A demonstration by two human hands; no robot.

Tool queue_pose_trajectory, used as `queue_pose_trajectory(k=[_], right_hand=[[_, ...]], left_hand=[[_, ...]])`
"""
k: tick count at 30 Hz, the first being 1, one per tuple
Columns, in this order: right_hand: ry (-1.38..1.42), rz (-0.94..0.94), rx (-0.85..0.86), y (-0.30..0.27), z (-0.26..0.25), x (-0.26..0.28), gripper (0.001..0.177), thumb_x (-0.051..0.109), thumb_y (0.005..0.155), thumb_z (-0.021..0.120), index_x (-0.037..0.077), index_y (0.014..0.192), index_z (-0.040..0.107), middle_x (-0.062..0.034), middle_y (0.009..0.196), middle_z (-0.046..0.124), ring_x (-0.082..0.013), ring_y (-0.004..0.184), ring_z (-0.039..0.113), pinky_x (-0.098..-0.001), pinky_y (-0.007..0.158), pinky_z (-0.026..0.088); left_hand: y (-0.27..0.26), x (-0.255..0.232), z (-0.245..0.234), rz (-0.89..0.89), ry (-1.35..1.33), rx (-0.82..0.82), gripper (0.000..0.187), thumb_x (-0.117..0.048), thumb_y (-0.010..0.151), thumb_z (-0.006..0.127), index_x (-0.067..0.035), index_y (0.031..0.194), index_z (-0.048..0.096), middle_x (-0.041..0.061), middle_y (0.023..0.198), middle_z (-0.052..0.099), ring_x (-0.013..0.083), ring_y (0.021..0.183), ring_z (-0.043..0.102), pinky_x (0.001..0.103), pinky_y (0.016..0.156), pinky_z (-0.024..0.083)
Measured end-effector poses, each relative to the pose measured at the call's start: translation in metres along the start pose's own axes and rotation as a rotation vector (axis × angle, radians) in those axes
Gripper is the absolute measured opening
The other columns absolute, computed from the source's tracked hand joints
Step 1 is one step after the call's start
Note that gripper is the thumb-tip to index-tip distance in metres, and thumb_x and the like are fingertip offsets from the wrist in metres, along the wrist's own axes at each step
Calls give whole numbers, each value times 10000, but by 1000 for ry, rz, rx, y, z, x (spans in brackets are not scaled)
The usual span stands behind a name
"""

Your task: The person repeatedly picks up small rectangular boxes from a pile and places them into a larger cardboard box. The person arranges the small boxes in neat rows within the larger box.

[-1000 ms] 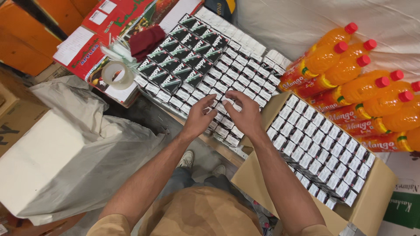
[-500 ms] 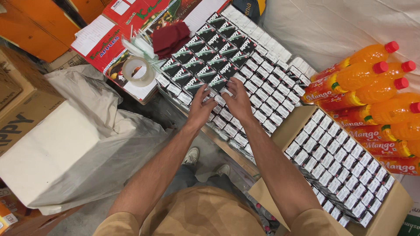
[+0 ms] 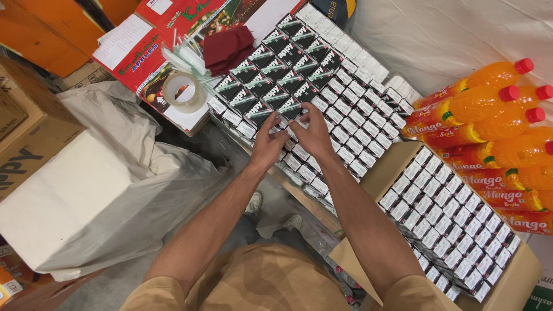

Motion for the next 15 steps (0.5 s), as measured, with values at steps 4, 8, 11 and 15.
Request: queue_pose_trajectory(k=[4, 8, 11, 15], right_hand=[[8, -41, -47, 2, -1, -4, 567, 287, 912, 723, 57, 1384, 508, -154, 1233, 500, -355, 1238, 553, -557, 1045, 475], [92, 20, -40, -1, 2, -14, 556, 282, 909, 730, 86, 1361, 472, -133, 1251, 557, -344, 1297, 563, -550, 1066, 458], [101, 37, -37, -8, 0, -12, 655, 247, 887, 752, 78, 1426, 420, -73, 1143, 579, -287, 1227, 591, -486, 1031, 485], [97, -64, -18, -4, 3, -26, 697, -11, 762, 728, 53, 1436, 559, -167, 1281, 503, -368, 1261, 584, -447, 1006, 548]], left_hand=[[4, 7, -2, -32, 20, -15, 774, -122, 933, 593, -48, 1600, 206, 311, 1554, 309, 472, 1377, 469, 580, 1116, 510], [-1, -3, 0, -27, 7, -23, 745, -121, 960, 567, -18, 1594, 190, 342, 1555, 267, 511, 1384, 435, 607, 1096, 520], [1, 2, -1, -43, 0, -43, 705, -136, 972, 563, -27, 1584, 229, 324, 1556, 263, 500, 1379, 444, 616, 1099, 522], [7, 13, 0, -26, 39, -89, 611, -131, 990, 577, -63, 1551, 344, 272, 1518, 338, 454, 1346, 496, 623, 1068, 544]])
Point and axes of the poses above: each hand's wrist, its own y-axis towards the middle knuckle, its own z-axis out of the palm, x = y × z, the point moved 7 cm from there along y, towards the middle knuckle
